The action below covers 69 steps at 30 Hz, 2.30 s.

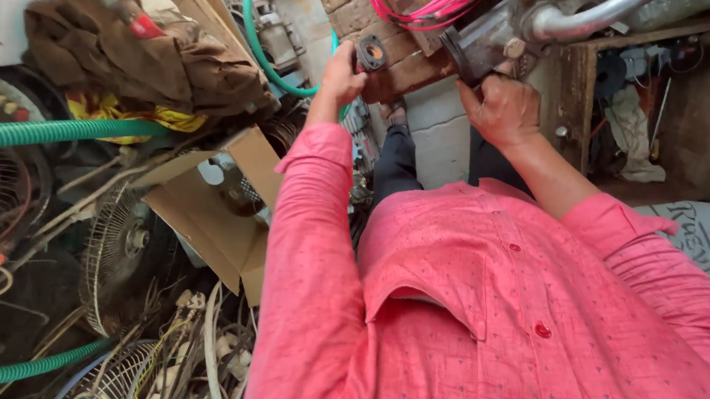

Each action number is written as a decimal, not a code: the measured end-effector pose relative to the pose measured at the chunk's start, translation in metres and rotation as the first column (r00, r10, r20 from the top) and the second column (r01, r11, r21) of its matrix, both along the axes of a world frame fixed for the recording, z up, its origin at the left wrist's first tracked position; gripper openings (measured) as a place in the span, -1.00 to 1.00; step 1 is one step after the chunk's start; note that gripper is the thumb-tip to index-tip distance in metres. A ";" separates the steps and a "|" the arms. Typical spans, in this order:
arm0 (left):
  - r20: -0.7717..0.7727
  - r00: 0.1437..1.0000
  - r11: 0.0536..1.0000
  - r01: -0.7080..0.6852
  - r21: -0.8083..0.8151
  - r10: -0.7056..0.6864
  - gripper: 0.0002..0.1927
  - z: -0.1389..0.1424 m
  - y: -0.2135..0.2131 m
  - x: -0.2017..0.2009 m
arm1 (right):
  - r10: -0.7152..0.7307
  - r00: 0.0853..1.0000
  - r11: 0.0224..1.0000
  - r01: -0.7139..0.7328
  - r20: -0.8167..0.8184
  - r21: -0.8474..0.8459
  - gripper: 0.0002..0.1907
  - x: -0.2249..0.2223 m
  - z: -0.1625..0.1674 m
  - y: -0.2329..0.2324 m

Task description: The person works on a pump-like machine clamped in a vise, unscrewing and removing a round flange valve part from it. They use pliers on the part, fit a rubber gasket onto the flange, and thread the part back onto the machine by hand.

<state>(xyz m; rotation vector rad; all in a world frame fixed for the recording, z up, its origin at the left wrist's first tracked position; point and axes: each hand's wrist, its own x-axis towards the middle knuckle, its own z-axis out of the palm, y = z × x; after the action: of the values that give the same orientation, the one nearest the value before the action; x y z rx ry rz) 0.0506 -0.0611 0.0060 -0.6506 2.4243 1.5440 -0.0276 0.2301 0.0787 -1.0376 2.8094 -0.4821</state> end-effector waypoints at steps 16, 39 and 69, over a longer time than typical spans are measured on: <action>-0.041 0.977 -0.183 0.001 0.983 -0.210 -0.28 0.040 0.001 0.034 | -0.075 0.994 0.997 0.075 0.082 -0.003 -0.53 0.007 -0.010 -0.004; 0.203 0.922 0.216 -0.136 0.967 -0.329 -0.50 0.028 0.045 0.027 | -0.068 0.981 0.993 0.084 0.181 -0.084 -0.48 0.007 -0.018 -0.012; -0.013 0.997 0.993 0.072 0.097 -0.071 -0.48 0.094 0.072 -0.022 | 0.139 0.927 0.980 -0.077 0.349 -0.185 -0.66 -0.019 -0.035 0.002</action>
<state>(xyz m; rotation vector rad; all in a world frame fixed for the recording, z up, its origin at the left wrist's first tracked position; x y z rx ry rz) 0.0289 0.0112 0.0997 -0.5336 2.3349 1.6274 -0.0471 0.2316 0.0433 -1.0064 2.4075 -0.8172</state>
